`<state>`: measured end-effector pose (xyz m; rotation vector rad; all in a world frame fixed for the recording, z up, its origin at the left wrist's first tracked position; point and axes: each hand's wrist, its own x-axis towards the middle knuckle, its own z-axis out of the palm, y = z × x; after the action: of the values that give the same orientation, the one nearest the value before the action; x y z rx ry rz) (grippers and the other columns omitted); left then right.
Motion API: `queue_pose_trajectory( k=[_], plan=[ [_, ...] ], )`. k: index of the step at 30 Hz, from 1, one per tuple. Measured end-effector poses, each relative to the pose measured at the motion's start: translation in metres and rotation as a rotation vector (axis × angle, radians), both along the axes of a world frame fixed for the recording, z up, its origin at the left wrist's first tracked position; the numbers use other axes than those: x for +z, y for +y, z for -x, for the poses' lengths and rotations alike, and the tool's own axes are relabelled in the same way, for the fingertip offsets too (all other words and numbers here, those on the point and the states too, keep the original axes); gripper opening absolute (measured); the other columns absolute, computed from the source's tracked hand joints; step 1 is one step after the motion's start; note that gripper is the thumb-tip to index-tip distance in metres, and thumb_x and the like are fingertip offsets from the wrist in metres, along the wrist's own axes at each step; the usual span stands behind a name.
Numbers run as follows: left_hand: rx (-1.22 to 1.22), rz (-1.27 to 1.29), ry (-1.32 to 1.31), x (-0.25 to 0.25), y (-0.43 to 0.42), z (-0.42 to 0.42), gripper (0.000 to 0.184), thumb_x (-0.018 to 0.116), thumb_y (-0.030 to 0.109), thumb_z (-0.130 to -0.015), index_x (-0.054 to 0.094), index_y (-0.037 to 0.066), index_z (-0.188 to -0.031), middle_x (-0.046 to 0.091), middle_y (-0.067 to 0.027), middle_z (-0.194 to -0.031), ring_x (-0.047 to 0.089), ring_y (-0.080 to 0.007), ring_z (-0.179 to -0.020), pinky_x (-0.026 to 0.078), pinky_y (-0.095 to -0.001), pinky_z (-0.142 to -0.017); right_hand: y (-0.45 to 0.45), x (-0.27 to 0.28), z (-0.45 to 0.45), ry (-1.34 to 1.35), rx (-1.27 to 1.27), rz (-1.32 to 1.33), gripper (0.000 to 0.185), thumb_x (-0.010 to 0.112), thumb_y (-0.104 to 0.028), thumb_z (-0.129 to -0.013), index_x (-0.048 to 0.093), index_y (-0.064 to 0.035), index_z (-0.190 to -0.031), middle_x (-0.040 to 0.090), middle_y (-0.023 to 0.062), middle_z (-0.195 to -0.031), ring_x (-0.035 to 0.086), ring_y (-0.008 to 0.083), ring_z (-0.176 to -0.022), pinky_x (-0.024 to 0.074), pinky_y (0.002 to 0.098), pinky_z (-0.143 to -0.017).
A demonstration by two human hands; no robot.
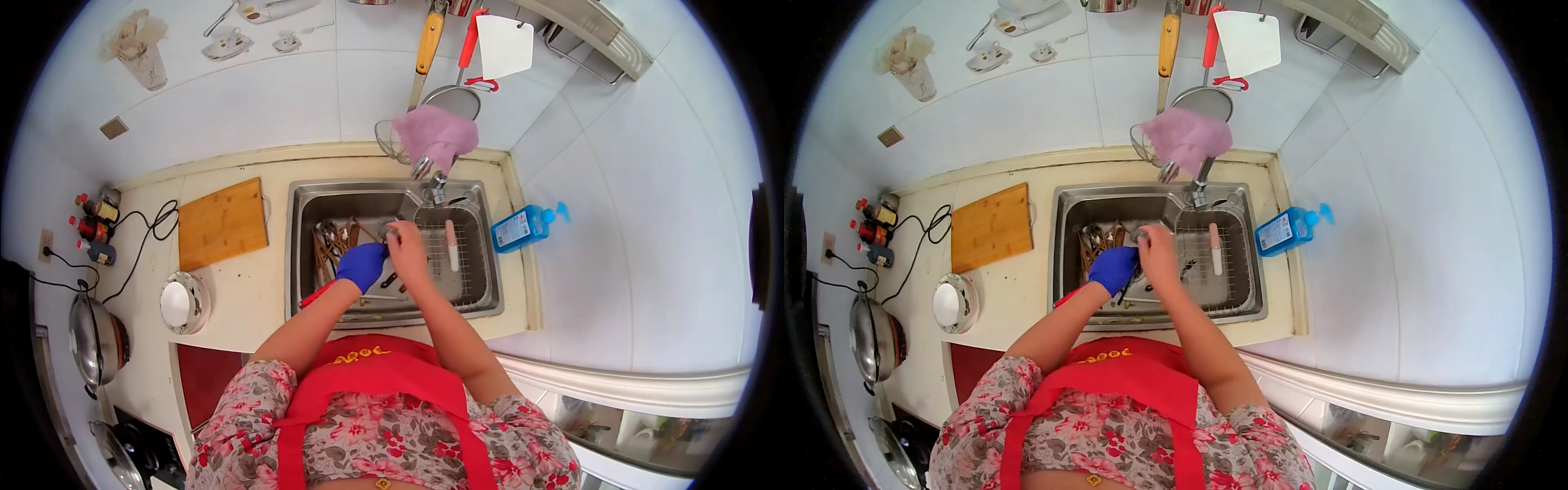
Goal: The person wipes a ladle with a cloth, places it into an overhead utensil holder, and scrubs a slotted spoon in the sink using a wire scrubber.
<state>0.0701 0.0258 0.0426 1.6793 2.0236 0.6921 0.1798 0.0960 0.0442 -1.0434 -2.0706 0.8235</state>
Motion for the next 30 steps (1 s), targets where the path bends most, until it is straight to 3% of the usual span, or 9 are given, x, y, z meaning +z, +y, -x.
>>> queue_pose_trajectory(
  k=[4,8,11,13,14,22,23,25,30],
  plan=[
    [-0.017,-0.010,0.179,0.009,-0.003,-0.008,0.016,0.048,0.015,-0.077,0.060,0.008,-0.084,0.061,-0.0155,-0.082,0.059,-0.0336,-0.073,0.045,-0.0434,-0.063,0.002,0.042,0.004,-0.032,-0.156,0.493,0.048,0.061,-0.014,-0.071,0.043,0.0000,-0.114,0.054,0.0207,-0.100,0.055,0.0320,-0.087,0.0439,0.0405,-0.076],
    [0.072,-0.093,0.233,-0.020,0.005,-0.018,0.016,0.048,0.015,-0.079,0.059,0.008,-0.089,0.061,-0.0160,-0.080,0.059,-0.0331,-0.073,0.046,-0.0429,-0.062,0.023,-0.018,0.005,-0.006,-0.240,0.486,0.054,0.062,-0.013,-0.069,0.040,0.0021,-0.115,0.055,0.0185,-0.099,0.058,0.0280,-0.081,0.0462,0.0385,-0.071],
    [0.379,-0.076,-0.166,-0.034,0.017,-0.010,0.016,0.048,0.018,-0.083,0.057,0.007,-0.089,0.058,-0.0147,-0.071,0.059,-0.0281,-0.062,0.044,-0.0386,-0.053,0.025,-0.034,0.004,0.340,-0.318,0.534,0.041,0.058,-0.006,-0.070,0.046,0.0026,-0.109,0.057,0.0127,-0.093,0.058,0.0204,-0.080,0.0468,0.0320,-0.066],
    [0.308,0.393,-1.260,-0.031,0.026,0.007,0.019,0.048,0.021,-0.086,0.057,0.004,-0.086,0.056,-0.0102,-0.066,0.053,-0.0195,-0.052,0.039,-0.0317,-0.044,0.025,-0.035,0.002,0.571,-0.248,0.726,0.034,0.057,-0.003,-0.075,0.047,0.0002,-0.108,0.058,0.0100,-0.090,0.058,0.0180,-0.078,0.0476,0.0324,-0.064],
    [0.258,0.349,-1.300,-0.026,0.022,0.009,0.019,0.050,0.020,-0.086,0.057,0.003,-0.081,0.054,-0.0058,-0.063,0.047,-0.0132,-0.048,0.035,-0.0273,-0.041,0.023,-0.030,0.001,0.569,-0.243,0.725,0.034,0.057,-0.003,-0.075,0.047,0.0002,-0.108,0.058,0.0100,-0.090,0.058,0.0180,-0.078,0.0476,0.0324,-0.064],
    [0.408,0.207,-1.131,-0.022,0.027,0.010,0.013,0.051,0.012,-0.083,0.058,0.004,-0.075,0.054,-0.0053,-0.059,0.050,-0.0152,-0.045,0.039,-0.0283,-0.041,0.021,-0.032,-0.021,1.211,-0.099,1.199,0.034,0.058,-0.018,-0.082,0.046,-0.0044,-0.111,0.054,0.0093,-0.100,0.054,0.0207,-0.091,0.0449,0.0343,-0.074],
    [0.421,0.200,-1.104,-0.023,0.028,0.009,0.013,0.051,0.012,-0.083,0.058,0.005,-0.075,0.055,-0.0055,-0.059,0.051,-0.0155,-0.046,0.040,-0.0284,-0.042,0.018,-0.036,-0.017,1.212,-0.101,1.198,0.034,0.058,-0.018,-0.082,0.046,-0.0044,-0.111,0.054,0.0093,-0.100,0.054,0.0207,-0.091,0.0449,0.0343,-0.074],
    [0.460,0.203,-1.122,-0.019,0.029,0.003,0.012,0.052,0.012,-0.083,0.058,0.005,-0.076,0.056,-0.0052,-0.061,0.052,-0.0151,-0.046,0.040,-0.0281,-0.042,0.007,-0.041,-0.001,0.732,-0.272,0.547,0.035,0.060,-0.017,-0.081,0.046,-0.0036,-0.110,0.054,0.0083,-0.102,0.052,0.0221,-0.094,0.0413,0.0328,-0.080],
    [0.415,0.147,-1.081,-0.038,0.031,0.000,0.014,0.052,0.016,-0.083,0.060,0.006,-0.078,0.060,-0.0090,-0.066,0.058,-0.0202,-0.053,0.044,-0.0308,-0.047,0.001,-0.038,0.009,0.282,-0.364,0.074,0.023,0.069,-0.013,-0.068,0.058,-0.0024,-0.085,0.053,0.0153,-0.094,0.050,0.0310,-0.091,0.0396,0.0348,-0.080]
  ],
)
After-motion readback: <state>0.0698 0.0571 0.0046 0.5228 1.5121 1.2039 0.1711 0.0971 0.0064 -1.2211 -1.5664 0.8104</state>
